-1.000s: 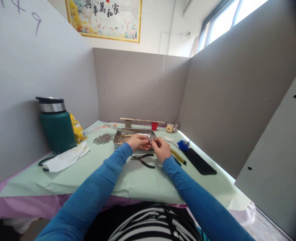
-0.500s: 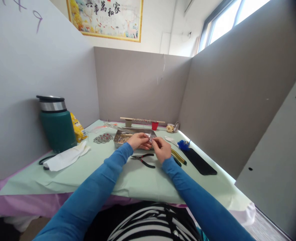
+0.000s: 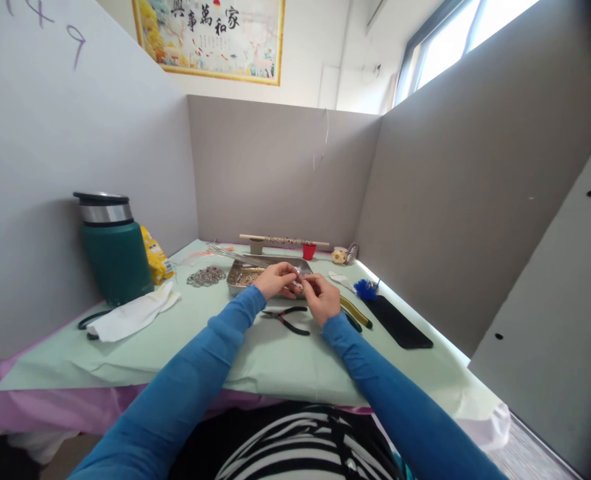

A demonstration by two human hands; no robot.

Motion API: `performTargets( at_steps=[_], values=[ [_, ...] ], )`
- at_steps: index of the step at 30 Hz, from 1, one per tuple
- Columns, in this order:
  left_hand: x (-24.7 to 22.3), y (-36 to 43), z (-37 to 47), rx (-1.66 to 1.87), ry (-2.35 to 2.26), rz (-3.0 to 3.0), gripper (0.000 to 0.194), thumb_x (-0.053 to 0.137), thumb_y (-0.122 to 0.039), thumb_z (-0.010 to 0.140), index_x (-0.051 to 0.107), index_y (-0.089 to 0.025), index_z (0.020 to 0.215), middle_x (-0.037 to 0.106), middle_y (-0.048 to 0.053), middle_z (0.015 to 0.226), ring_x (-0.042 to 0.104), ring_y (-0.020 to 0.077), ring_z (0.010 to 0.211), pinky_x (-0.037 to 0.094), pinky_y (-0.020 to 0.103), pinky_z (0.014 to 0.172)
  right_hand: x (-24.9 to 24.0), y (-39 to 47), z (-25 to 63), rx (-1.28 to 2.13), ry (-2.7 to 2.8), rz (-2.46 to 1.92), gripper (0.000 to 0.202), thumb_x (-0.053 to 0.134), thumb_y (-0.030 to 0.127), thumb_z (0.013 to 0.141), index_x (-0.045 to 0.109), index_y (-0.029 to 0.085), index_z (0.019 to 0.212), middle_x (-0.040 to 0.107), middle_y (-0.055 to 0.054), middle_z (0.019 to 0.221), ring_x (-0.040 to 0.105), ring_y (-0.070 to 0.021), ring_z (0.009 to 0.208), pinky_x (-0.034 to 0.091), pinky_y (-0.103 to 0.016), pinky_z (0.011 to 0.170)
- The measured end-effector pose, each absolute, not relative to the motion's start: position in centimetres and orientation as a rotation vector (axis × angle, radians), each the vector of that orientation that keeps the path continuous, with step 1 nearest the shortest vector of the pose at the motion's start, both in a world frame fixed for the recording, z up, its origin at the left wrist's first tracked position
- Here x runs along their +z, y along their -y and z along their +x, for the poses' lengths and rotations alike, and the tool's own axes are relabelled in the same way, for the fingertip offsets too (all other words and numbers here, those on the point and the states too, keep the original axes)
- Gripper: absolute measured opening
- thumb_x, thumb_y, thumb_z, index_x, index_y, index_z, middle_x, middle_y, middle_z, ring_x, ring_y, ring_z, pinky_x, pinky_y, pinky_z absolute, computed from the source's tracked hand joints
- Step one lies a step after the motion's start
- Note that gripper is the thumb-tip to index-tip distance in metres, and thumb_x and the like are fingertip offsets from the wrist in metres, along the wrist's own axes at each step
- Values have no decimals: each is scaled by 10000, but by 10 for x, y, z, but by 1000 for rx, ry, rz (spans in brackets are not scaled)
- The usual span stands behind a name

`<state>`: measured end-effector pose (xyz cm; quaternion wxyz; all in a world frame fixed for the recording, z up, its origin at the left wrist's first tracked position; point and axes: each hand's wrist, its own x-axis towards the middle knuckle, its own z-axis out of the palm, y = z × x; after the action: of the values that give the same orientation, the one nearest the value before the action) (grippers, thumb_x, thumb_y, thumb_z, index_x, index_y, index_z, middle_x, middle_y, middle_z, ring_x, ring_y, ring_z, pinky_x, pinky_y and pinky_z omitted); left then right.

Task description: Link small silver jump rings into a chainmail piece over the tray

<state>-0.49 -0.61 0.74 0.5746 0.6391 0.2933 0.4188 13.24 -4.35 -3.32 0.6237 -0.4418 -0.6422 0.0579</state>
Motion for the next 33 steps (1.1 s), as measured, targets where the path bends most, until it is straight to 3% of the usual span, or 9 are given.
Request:
performTargets(
  at_steps=[9,14,19,21,24,30,33],
  values=[
    [-3,1,-1,935,-818,2030,37,515,-180,757,540,-199,737,579,-19,577,585,122,514,431,199,480,-39,34,140,174,1499,-1121,210,481,358,778,587,183,729,574,3,601,497,-131,553,402,-247,579],
    [-5,2,-3,942,-925,2307,117,484,-172,768,592,-210,748,572,-17,508,567,142,529,421,225,586,-41,29,142,139,1529,-1242,202,467,349,766,594,196,737,610,-14,638,532,-153,606,403,-261,611],
    [-5,4,-4,1070,-998,2524,97,541,-168,743,621,-223,734,645,31,698,592,180,731,404,241,722,-43,25,143,231,1498,-1250,179,465,328,739,582,205,682,584,-5,572,522,-157,558,399,-257,551],
    [-5,5,-2,1102,-990,2500,76,555,-174,742,606,-224,717,647,37,726,595,187,770,407,247,748,-43,25,143,238,1475,-1235,169,469,327,728,573,206,676,575,-2,562,514,-155,544,398,-256,537],
    [-3,6,1,1021,-936,2255,67,525,-170,766,548,-210,717,616,17,632,604,166,663,448,257,679,-41,26,142,273,1435,-1196,156,476,331,721,561,202,699,566,12,552,493,-138,500,396,-252,516],
    [4,7,1,812,-724,1693,83,524,-174,801,451,-158,764,602,16,655,603,123,517,502,280,538,-34,30,139,678,1337,-1064,128,465,323,727,486,205,682,481,63,459,400,-99,346,326,-226,380],
    [5,8,0,810,-709,1697,77,529,-156,795,457,-148,771,583,-5,611,590,111,481,508,265,507,-35,31,139,620,1372,-1081,129,461,327,742,483,208,698,485,65,479,408,-98,354,335,-224,394]
  ],
)
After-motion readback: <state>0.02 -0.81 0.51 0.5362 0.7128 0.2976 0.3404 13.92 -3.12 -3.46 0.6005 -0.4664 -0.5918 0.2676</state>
